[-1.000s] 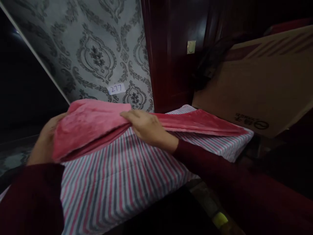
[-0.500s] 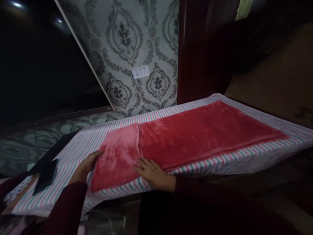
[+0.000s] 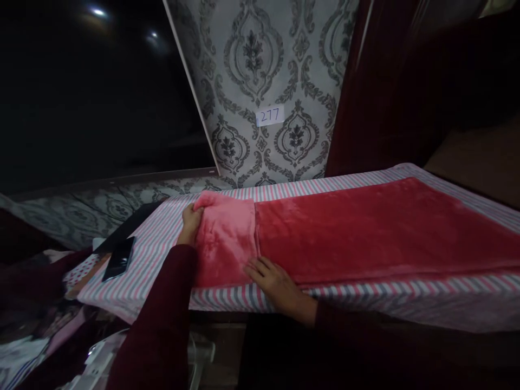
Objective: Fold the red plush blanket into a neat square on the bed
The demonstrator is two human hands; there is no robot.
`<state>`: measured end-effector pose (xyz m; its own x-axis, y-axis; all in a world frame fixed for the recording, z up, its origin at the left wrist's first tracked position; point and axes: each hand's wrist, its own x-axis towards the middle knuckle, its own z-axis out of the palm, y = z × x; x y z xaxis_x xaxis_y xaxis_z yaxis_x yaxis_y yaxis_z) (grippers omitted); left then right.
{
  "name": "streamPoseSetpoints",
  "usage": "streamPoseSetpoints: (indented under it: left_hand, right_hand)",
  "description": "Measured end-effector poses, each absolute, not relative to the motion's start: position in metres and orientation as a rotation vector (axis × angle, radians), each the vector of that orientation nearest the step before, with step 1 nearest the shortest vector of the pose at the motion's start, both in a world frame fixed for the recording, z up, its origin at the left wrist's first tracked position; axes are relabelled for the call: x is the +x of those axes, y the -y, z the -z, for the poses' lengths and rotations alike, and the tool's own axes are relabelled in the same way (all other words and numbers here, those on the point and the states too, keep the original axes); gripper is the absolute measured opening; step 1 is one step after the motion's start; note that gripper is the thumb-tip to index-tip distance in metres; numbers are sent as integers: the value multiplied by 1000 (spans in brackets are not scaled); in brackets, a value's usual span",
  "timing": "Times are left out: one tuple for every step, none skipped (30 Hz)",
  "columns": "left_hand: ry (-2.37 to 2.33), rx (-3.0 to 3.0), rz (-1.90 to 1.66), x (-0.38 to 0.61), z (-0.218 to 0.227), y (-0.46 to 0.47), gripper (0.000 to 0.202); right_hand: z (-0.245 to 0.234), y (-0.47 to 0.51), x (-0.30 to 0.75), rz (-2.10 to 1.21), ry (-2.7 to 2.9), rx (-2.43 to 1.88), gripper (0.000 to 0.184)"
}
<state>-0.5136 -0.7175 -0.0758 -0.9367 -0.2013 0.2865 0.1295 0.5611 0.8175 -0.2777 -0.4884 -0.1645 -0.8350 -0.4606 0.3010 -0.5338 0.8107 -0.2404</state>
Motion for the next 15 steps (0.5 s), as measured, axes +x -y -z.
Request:
streamPoseSetpoints:
  left_hand:
    - [2477,94,1281,-520,77,716,41]
    - [2516,133,1237,-524,79,716,41]
    - [2567,172,1198,-527,82,717,41]
    - [2624,209,1162,-528,85,719,41]
    - [2684,239,1129,-528,88,722,42]
    - [2739,256,1097,-528,90,724,45]
    - [2783,257,1065,-528,92,725,50]
    - [2815,241,1032,-527,93,725,56]
    - [2838,212,997,-527,93,724,62]
    - [2850,174,971,-526,92,721,67]
    - [2870,112,938,-524,92,717,71]
    - [2905,20,892,-521,91,713,73]
    - [2953,-95,826,-517,91,708,73]
    - [3009,-222,741,-511,92,703,73]
    - [3061,-348,641,-504,93,700,72]
  right_hand:
    - [166,489,-278,-473,2752,778,61]
    - [167,490,-278,-480,2746,786,60]
    - [167,490,-278,-491,2747,791,59]
    - [167,489,-277,-511,2755,799,57]
    - [166,488,-277,-544,2763,811,54]
    - [164,486,-277,-593,2765,828,51]
    - [161,483,-277,-655,2762,845,46]
    - [157,478,-279,-727,2753,851,43]
    - [153,473,-281,-803,2740,845,40]
    - [150,467,-286,-880,2726,823,37]
    - [146,461,-292,-957,2709,780,36]
    - [143,454,-300,-1038,2691,717,35]
    - [141,449,-310,-1129,2671,641,34]
    - [138,444,-321,-1235,2655,555,34]
    - [137,440,-333,-1359,2645,449,35]
